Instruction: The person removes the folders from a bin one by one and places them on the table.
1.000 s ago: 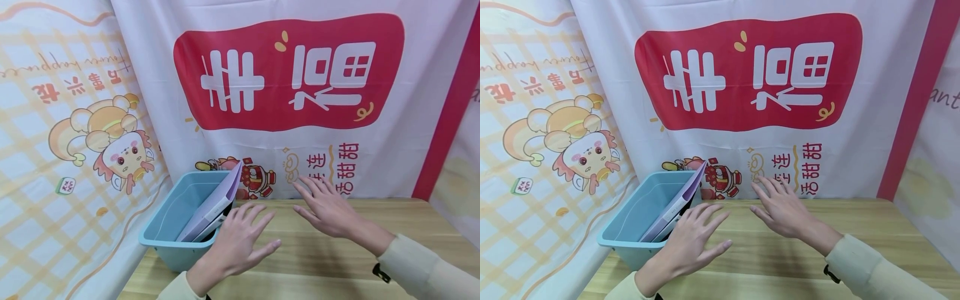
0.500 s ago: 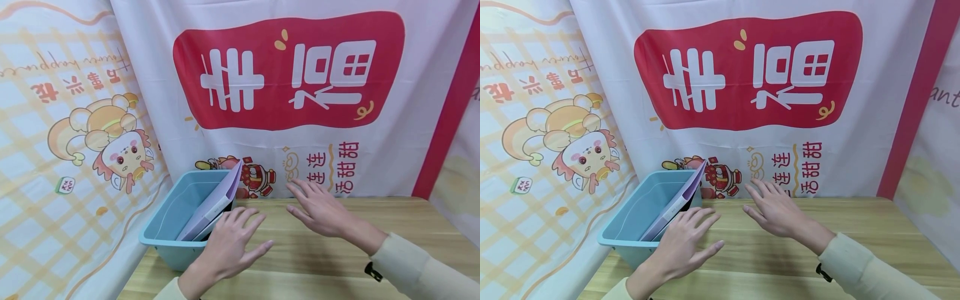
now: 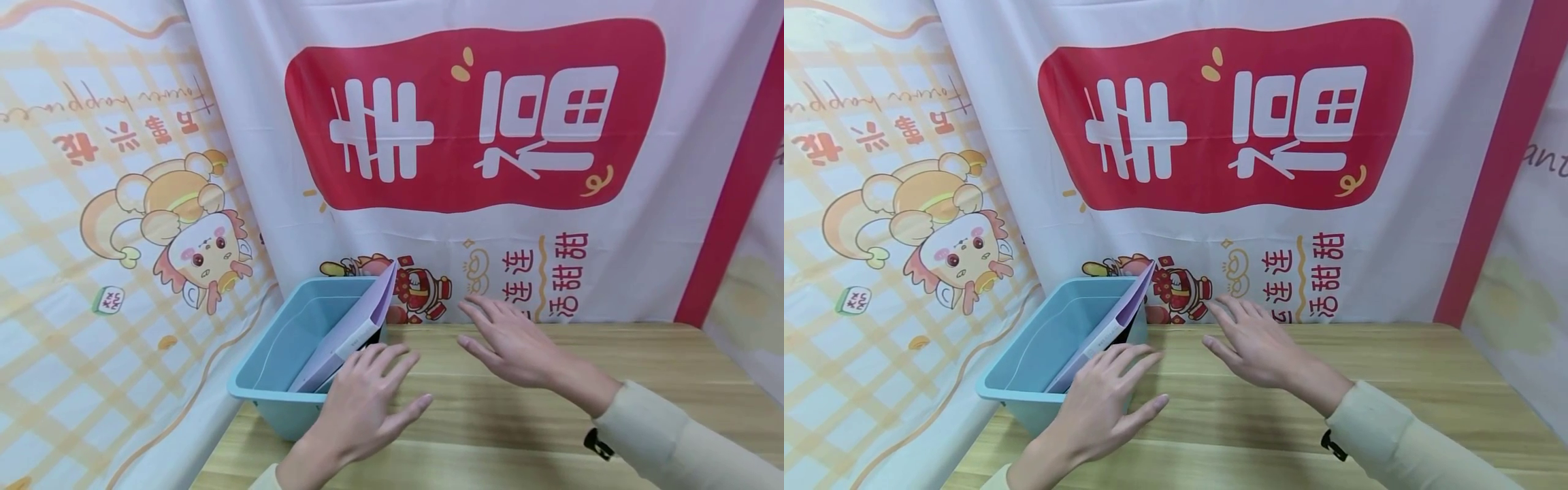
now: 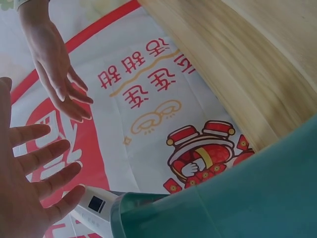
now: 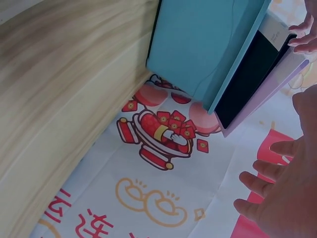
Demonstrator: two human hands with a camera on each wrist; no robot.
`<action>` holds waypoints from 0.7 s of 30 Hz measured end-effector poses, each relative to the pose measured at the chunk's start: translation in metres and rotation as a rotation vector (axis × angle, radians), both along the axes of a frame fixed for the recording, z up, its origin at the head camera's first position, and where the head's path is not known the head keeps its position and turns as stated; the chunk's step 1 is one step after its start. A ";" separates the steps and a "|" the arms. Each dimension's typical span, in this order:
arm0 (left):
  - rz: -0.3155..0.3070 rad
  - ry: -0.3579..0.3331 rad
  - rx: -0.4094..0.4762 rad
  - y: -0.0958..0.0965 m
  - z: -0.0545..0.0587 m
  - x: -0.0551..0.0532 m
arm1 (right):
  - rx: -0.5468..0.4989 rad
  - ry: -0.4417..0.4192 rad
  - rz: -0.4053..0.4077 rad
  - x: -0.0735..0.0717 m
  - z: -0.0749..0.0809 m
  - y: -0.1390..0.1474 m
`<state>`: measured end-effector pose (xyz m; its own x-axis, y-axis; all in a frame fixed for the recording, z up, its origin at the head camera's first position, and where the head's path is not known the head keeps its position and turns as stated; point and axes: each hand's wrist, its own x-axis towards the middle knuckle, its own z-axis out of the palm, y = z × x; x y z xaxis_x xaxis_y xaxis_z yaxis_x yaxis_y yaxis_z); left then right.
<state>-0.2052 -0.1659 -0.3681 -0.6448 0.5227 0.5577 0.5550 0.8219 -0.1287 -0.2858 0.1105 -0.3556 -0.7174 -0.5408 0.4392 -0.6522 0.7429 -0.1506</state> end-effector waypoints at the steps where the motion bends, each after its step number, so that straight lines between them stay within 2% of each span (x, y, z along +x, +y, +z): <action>1: 0.006 -0.002 0.002 -0.001 0.000 0.001 | -0.003 0.001 0.004 0.000 0.000 -0.001; 6: 0.020 0.002 0.004 -0.006 0.001 0.004 | -0.019 0.002 0.011 0.000 0.000 -0.004; 15: 0.005 0.053 0.050 -0.015 0.000 0.006 | -0.071 -0.085 0.003 0.000 0.000 -0.013; 21: -0.003 0.087 0.098 -0.027 -0.003 0.006 | -0.123 -0.114 0.021 -0.001 -0.001 -0.021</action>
<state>-0.1989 -0.1931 -0.3712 -0.5905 0.4647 0.6598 0.5473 0.8314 -0.0959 -0.2868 0.0893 -0.3562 -0.7553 -0.5038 0.4192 -0.6411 0.7006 -0.3131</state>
